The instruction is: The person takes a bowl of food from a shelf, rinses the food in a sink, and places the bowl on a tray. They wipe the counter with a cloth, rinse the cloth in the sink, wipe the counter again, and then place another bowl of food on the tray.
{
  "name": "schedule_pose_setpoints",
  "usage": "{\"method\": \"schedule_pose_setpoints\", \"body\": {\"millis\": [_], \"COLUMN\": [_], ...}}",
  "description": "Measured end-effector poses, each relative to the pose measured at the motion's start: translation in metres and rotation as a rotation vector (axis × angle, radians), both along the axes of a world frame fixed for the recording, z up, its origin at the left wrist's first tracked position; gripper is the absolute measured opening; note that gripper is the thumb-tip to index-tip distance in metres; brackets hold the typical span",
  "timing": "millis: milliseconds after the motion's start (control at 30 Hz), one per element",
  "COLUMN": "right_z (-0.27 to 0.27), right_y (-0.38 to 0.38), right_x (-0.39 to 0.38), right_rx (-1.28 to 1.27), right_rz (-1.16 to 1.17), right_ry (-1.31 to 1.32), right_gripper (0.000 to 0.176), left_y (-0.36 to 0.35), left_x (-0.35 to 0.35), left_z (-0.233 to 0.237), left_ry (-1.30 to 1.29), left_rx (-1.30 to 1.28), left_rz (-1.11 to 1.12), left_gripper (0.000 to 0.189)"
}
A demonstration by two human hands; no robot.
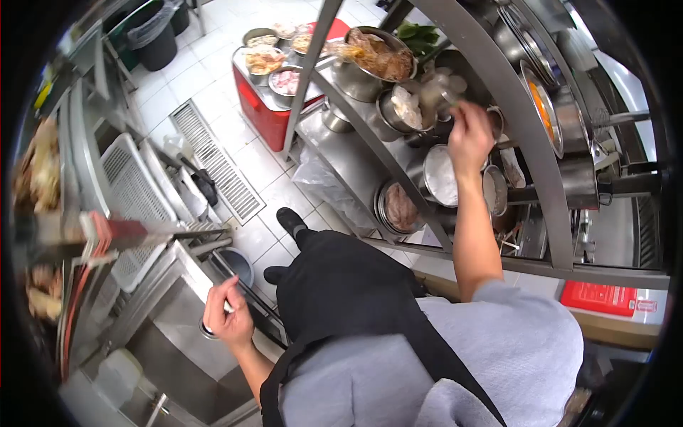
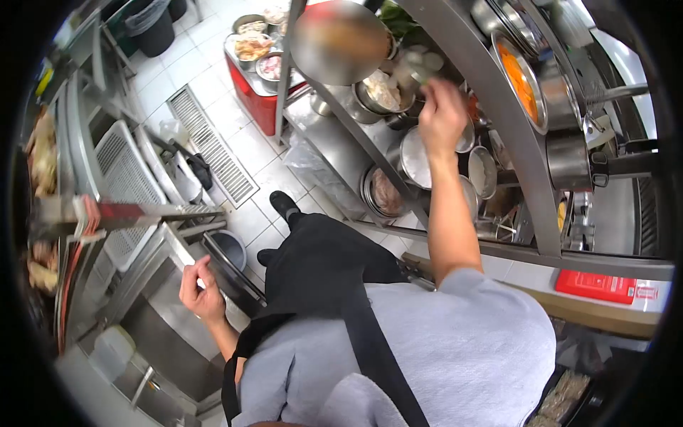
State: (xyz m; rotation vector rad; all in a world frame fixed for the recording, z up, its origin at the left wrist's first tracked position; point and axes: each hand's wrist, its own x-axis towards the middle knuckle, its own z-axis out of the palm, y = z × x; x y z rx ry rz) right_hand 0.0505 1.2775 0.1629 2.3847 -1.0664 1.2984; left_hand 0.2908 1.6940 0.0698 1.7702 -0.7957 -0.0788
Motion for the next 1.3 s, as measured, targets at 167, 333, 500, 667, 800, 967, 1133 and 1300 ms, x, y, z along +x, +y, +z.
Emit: {"method": "schedule_pose_setpoints", "body": {"millis": [167,333,500,667,800,967,1133,1300], "right_z": [0.000,-0.040,-0.079,-0.106,-0.161,-0.209,-0.200,-0.176], "right_y": [0.144,0.256,0.371,0.472,0.526,0.586,0.680,0.783], "right_x": [0.068,0.153,0.219,0.248,0.289,0.361,0.426,0.433], "right_rx": [0.075,0.195,0.273,0.475,0.316,1.103,0.306,-0.203], "right_rz": [0.515,1.182,1.832,2.224,2.137,1.465,2.537,2.480], "right_ry": [0.080,0.103,0.307,0.634,0.821,1.288,0.455,0.789], "right_gripper": [0.029,0.038,0.040,0.015,0.015,0.023,0.050,0.066], "left_y": [0.012,0.060,0.159,0.244,0.277,0.285,0.278,0.261], "left_x": [-0.013,-0.018,-0.034,-0.071,-0.076,-0.049,-0.031,-0.014], "left_z": [0.023,0.005,-0.022,-0.072,-0.128,-0.179,-0.194,-0.178], "left_ry": [0.419,0.781,0.811,0.867,0.809,0.811,0.868,0.897], "left_rx": [-0.151,-0.544,-0.941,-0.960,-1.051,-1.076,-1.167,-1.327], "left_rz": [-0.120,-0.026,0.349,0.932,1.192,1.484,1.430,1.369], "left_gripper": [0.045,0.100,0.073,0.062,0.056,0.047,0.054,0.056]}}
